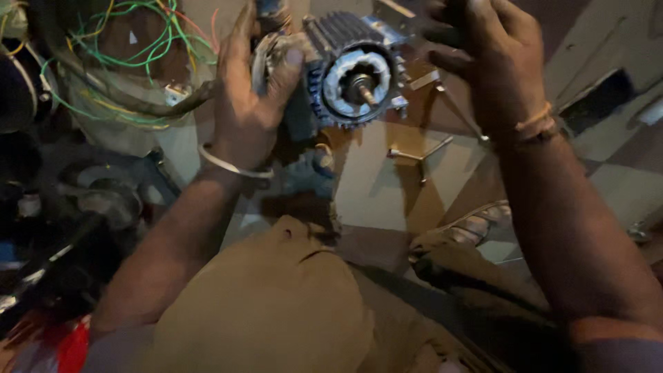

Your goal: The person sits on the floor of a repair workshop and works on an electric water pump motor. They turn the pump housing over, tap and seat components with a hammer and mallet, fit a cover plate onto the motor, and handle a small fitting block while aligning parts by hand.

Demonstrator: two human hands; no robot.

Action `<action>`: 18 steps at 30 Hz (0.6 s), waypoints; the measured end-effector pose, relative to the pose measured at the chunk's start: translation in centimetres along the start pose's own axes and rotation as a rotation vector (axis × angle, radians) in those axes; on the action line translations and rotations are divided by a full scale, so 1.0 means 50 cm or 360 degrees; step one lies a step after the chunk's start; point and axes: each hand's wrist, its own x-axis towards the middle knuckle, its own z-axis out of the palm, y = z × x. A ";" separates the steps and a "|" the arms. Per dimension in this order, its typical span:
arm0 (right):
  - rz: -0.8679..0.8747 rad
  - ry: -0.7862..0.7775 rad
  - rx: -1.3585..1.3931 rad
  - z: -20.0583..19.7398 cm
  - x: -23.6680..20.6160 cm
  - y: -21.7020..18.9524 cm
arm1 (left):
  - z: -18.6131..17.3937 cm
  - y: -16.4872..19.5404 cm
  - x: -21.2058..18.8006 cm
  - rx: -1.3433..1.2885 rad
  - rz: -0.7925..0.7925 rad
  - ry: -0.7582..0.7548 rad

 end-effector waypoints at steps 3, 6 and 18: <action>-0.0079 0.0427 -0.0386 -0.062 -0.011 0.032 | 0.031 0.027 0.000 -0.0192 -0.0117 0.0122; -0.0325 0.0407 -0.0675 -0.127 -0.004 0.053 | 0.053 0.042 0.017 -0.0048 -0.0095 0.0270; -0.1134 0.0168 -0.1860 -0.229 -0.089 0.067 | 0.055 0.047 0.038 0.0427 0.0127 0.0534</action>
